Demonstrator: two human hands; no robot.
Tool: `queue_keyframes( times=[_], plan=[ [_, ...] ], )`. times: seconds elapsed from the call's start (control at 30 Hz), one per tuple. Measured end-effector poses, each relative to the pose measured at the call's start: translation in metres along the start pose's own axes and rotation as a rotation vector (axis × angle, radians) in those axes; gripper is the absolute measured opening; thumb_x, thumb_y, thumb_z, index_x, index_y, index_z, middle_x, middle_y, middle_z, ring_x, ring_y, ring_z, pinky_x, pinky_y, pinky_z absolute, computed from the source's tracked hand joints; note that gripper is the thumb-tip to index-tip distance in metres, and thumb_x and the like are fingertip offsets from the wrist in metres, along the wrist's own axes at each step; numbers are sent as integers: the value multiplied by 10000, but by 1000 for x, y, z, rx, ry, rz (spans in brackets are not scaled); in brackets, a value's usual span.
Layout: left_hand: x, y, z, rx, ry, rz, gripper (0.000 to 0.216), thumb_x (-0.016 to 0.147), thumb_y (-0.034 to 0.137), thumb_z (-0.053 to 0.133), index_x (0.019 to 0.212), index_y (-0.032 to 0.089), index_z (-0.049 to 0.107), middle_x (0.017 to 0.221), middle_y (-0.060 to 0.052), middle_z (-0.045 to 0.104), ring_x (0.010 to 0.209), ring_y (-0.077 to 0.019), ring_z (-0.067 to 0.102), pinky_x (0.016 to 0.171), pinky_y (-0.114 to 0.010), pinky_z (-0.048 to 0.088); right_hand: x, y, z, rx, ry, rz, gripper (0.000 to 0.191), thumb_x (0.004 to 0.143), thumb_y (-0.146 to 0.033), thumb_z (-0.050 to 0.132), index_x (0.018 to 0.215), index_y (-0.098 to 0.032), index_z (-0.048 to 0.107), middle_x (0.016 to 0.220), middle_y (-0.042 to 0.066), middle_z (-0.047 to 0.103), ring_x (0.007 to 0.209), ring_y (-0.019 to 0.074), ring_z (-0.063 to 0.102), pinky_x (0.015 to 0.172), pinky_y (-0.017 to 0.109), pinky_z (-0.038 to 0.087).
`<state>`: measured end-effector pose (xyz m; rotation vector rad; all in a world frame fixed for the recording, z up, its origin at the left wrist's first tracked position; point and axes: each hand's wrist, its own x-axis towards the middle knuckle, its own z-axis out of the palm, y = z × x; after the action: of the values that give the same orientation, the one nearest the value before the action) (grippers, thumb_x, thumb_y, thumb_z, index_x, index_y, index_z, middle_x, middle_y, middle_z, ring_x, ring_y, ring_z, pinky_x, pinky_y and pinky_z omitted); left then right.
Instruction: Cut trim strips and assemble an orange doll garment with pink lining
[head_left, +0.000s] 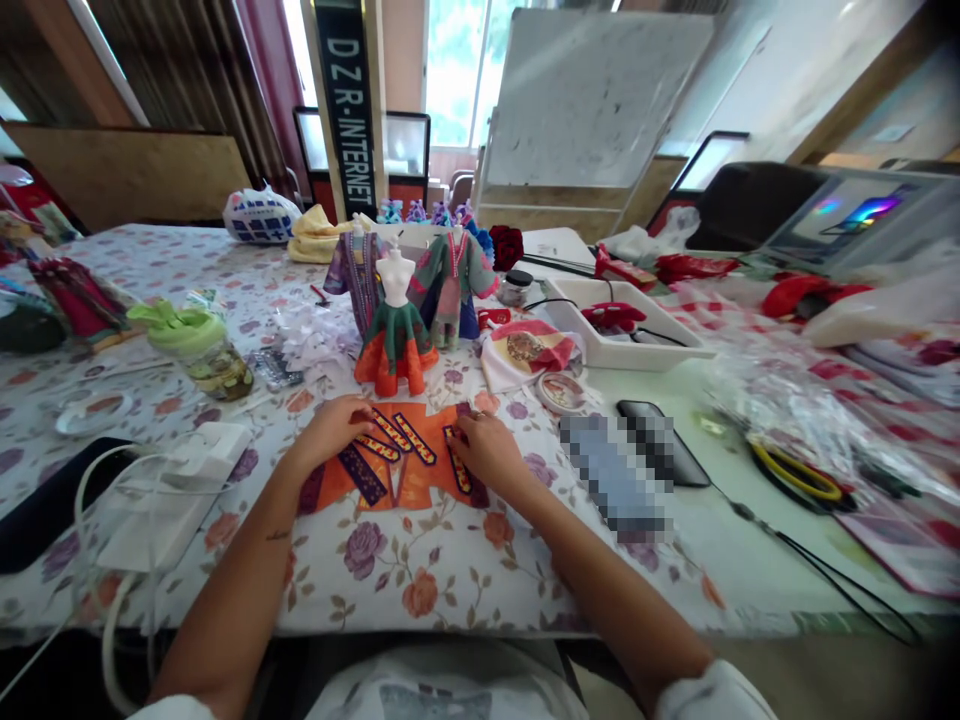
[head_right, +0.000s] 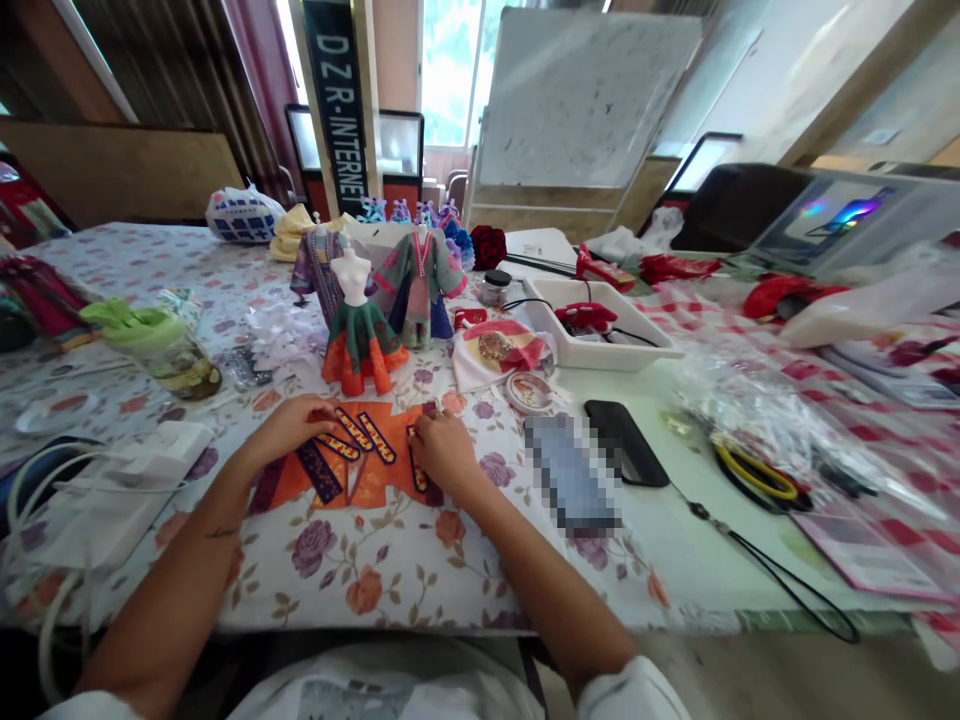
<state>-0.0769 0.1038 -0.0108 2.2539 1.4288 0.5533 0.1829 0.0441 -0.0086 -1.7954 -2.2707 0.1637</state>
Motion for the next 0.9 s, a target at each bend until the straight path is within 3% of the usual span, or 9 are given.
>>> queue_keyframes(
  times=[0.17, 0.3, 0.4, 0.53, 0.67, 0.8, 0.9],
  plan=[
    [-3, -19, -3, -16, 119, -68, 187, 761, 273, 548, 823, 164, 687, 850, -75, 690, 802, -227, 631, 774, -343, 478, 9, 0, 13, 88, 18, 28, 113, 846, -201, 574, 797, -141, 657, 867, 143, 657, 899, 260, 572, 774, 334, 411],
    [3, -18, 10, -36, 180, -57, 256, 794, 316, 535, 940, 164, 682, 947, -87, 678, 902, -232, 612, 849, -360, 468, 4, 1, 18, 255, 46, 12, 102, 843, -156, 553, 776, -166, 630, 856, 93, 655, 878, 211, 573, 813, 312, 407],
    [9, -12, 23, -38, 182, -27, 288, 780, 343, 582, 987, 168, 680, 1011, -100, 647, 995, -251, 569, 929, -395, 427, -2, 7, 20, 423, 111, 48, 89, 859, -189, 516, 863, -183, 605, 851, 54, 656, 814, 181, 582, 761, 297, 427],
    [11, -3, 29, -51, 139, 14, 161, 745, 300, 624, 829, 191, 707, 957, -84, 618, 980, -253, 540, 944, -420, 406, -2, 16, 20, 671, 145, 74, 82, 847, -272, 513, 858, -197, 546, 740, 4, 625, 665, 146, 576, 618, 259, 445],
    [8, -3, 17, -103, 132, 25, 111, 744, 287, 613, 731, 194, 673, 977, -76, 620, 1001, -250, 532, 971, -436, 388, -1, 24, 11, 943, 135, 65, 197, 788, -351, 594, 901, -201, 534, 622, -46, 539, 560, 121, 529, 550, 239, 427],
    [1, -1, -5, -195, 136, -1, 190, 781, 357, 584, 806, 179, 648, 1026, -87, 666, 984, -237, 591, 950, -418, 423, -6, 33, -10, 1388, 49, 79, 362, 706, -342, 718, 1003, -211, 558, 659, -48, 537, 579, 110, 524, 556, 229, 418],
    [-5, 18, -15, -435, 5, -40, 260, 771, 421, 613, 867, 180, 632, 924, -67, 704, 886, -228, 649, 851, -383, 492, -8, 40, -23, 1426, 5, 63, 421, 720, -341, 722, 1087, -226, 552, 742, -29, 580, 582, 104, 525, 522, 213, 402]
  ],
)
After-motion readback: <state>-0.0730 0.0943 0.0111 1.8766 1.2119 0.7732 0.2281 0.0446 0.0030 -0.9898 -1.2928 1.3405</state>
